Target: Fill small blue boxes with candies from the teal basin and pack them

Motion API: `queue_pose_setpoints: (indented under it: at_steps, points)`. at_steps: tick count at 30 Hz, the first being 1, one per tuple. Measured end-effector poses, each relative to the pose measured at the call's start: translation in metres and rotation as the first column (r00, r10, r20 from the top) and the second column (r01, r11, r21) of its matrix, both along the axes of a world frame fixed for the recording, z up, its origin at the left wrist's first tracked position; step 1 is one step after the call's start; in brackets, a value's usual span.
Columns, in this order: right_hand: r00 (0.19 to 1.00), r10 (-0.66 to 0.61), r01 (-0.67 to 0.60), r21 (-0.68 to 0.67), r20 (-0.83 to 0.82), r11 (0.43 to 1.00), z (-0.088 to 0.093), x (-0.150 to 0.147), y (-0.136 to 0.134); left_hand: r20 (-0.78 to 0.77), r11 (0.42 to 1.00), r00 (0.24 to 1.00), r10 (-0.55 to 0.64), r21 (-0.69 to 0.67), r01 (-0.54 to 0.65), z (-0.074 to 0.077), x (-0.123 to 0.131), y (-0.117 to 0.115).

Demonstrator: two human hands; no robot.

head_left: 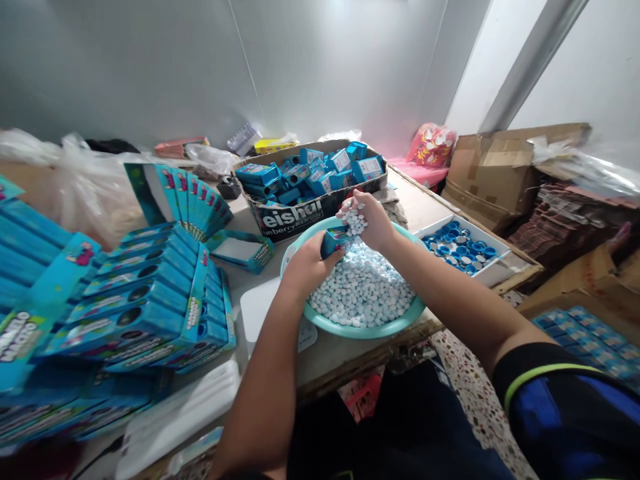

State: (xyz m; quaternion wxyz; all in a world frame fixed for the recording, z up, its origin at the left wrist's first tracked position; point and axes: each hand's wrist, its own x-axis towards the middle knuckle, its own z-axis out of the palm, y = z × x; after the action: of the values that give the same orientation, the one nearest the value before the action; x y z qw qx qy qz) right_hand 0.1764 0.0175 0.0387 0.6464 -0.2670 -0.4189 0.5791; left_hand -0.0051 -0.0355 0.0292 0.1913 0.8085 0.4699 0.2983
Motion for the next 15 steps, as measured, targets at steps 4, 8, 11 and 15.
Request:
queue_pose_setpoints:
  at_steps: [4, 8, 11, 15]
  points:
    - [0.999, 0.044, -0.044, 0.005, -0.013, 0.999, 0.0012, 0.0009, -0.0007, -0.026, 1.000, 0.999, 0.027, 0.007, -0.027, 0.0002, 0.0000, -0.0001]
    - [0.998, 0.061, -0.061, 0.017, 0.007, 0.998, 0.0037, 0.0018, -0.0035, -0.055, 0.999, 0.998, 0.010, 0.043, -0.008, -0.0007, -0.0003, 0.0016]
    - [0.998, 0.044, -0.045, 0.008, 0.036, 0.999, 0.0053, 0.0015, -0.0053, -0.015, 0.997, 1.000, -0.017, 0.075, 0.018, -0.0014, -0.0008, 0.0031]
    - [0.998, 0.058, -0.059, 0.034, 0.039, 0.998, 0.0054, -0.0004, -0.0056, 0.077, 0.999, 0.997, -0.018, 0.050, 0.015, 0.0000, -0.0011, 0.0024]
